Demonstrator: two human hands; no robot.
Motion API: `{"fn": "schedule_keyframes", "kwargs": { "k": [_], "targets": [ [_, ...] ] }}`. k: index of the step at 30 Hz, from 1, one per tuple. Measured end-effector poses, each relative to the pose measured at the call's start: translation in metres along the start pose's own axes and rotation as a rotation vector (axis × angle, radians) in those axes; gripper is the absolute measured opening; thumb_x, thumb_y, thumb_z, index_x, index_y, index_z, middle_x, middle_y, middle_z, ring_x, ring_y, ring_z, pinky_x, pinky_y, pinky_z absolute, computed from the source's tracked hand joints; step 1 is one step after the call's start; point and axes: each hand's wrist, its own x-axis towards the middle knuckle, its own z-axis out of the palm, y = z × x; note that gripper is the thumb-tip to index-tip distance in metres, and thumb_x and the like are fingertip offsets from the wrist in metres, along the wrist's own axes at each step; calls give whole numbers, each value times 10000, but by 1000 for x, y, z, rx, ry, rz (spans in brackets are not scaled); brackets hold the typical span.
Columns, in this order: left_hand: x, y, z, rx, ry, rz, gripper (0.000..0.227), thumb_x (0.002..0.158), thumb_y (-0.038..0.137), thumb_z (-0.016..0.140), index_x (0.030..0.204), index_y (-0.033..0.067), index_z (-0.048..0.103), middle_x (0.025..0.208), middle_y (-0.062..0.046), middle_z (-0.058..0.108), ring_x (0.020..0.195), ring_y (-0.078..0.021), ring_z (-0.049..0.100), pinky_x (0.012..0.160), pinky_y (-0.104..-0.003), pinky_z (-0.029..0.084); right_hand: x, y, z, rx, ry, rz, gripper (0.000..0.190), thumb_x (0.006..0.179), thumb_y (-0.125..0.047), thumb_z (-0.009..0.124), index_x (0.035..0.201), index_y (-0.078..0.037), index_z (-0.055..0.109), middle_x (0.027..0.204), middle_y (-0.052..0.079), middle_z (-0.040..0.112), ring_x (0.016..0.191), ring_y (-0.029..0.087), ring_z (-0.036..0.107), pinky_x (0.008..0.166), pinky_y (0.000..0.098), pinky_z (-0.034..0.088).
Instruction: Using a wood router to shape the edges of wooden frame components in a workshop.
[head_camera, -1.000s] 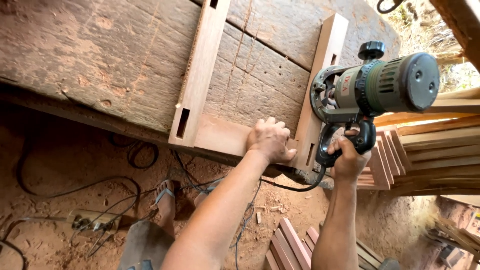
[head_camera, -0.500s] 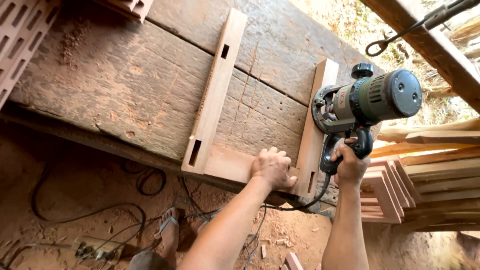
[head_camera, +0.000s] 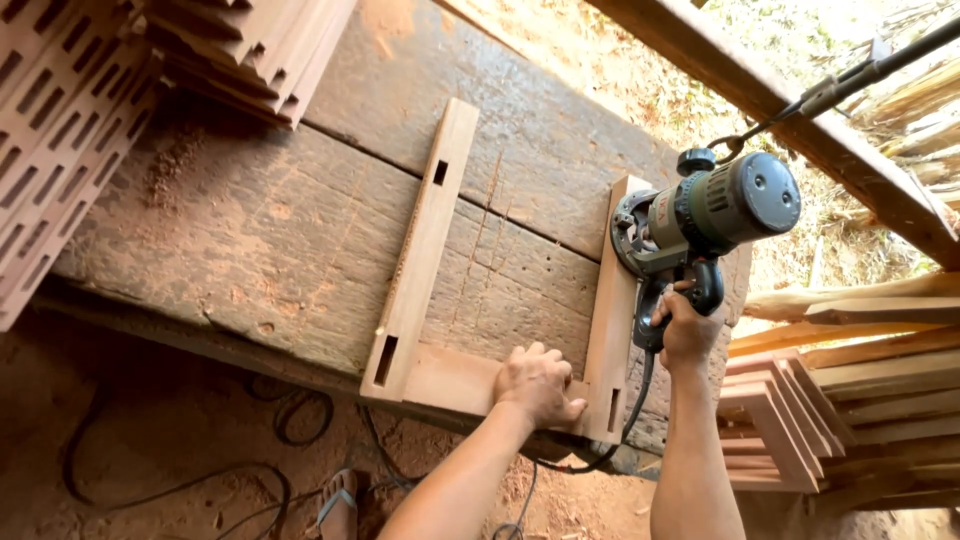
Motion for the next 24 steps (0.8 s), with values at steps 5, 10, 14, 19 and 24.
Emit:
{"fn": "schedule_keyframes", "kwargs": {
  "k": [5,10,14,19,24],
  "targets": [
    [-3,10,-47,30,-89,16,431,763,636,659,877,227,734,916,14,669,942,-198,578,847,-391,436,15,-9,7,30,-50,79,188,838,13,603,1000,-81,626,564,53,492,441,162,514,456,269,430],
    [-4,14,-63,47,-201,26,439,877,598,670,940,168,733,961,-18,672,923,-205,561,856,-377,420,23,-25,18,86,-134,101,171,868,9,546,1008,-77,590,665,23,553,492,116,488,485,221,415],
    [-4,15,-64,14,-137,36,408,828,567,712,852,161,728,924,-32,654,901,-229,552,850,-396,420,39,-19,22,53,-122,107,168,870,-4,565,1015,-77,607,638,22,545,485,115,485,485,223,409],
    [-2,17,-64,25,-212,15,392,889,575,688,841,186,700,882,0,624,855,-187,524,829,-352,403,60,-11,28,16,-112,86,145,879,-24,585,1009,-70,630,599,28,529,470,124,487,477,234,400],
    [0,19,-67,9,-231,1,379,909,554,683,825,185,682,851,-4,614,820,-180,516,819,-347,402,70,-14,37,-3,-127,36,153,859,-23,568,995,-72,619,603,33,533,458,132,476,474,237,400]
  ]
}}
